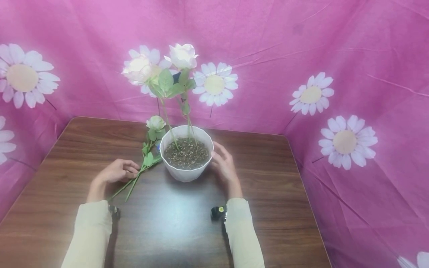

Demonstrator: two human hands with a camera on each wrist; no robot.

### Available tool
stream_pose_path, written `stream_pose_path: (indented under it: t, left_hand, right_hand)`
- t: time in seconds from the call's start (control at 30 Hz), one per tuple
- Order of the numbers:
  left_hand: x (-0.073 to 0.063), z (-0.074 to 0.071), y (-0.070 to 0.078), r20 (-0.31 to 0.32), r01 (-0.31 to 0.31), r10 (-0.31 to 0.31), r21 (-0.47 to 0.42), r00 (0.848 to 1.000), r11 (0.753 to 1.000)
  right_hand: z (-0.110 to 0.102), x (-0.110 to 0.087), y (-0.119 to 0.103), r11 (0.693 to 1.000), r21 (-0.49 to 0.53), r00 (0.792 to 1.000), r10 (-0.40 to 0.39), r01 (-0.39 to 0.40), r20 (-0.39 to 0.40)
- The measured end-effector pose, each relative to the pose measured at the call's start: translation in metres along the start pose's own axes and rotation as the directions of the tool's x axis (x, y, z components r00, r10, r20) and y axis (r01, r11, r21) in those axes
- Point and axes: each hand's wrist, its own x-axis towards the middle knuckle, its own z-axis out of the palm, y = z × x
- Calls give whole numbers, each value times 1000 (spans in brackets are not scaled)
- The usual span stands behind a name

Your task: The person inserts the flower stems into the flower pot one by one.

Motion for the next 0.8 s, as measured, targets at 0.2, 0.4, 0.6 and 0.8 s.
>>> stream_pose_path:
  t: [0.2, 0.4, 0.6, 0.8]
  left_hand:
    - [-1, 0, -1, 12, -35, 35, 2, 999, 999]
    - [-3, -4, -5, -26, -38, 37, -52, 999, 998]
    - [-5, -8, -2, -113, -73, 59, -128, 992, 989]
    - [-6, -7, 5, -208, -157, 100, -280, 973, 947]
  right_hand:
    - [-2, 2, 5, 999, -15, 998, 30, -31, -53]
    - [-8, 3, 10, 1000, 26, 1000, 0, 0, -8]
    - [-20, 6, 20, 1000, 9, 1000, 22, -22, -22]
    - [17, -4, -15, 1000, -16, 999, -2, 1, -49]
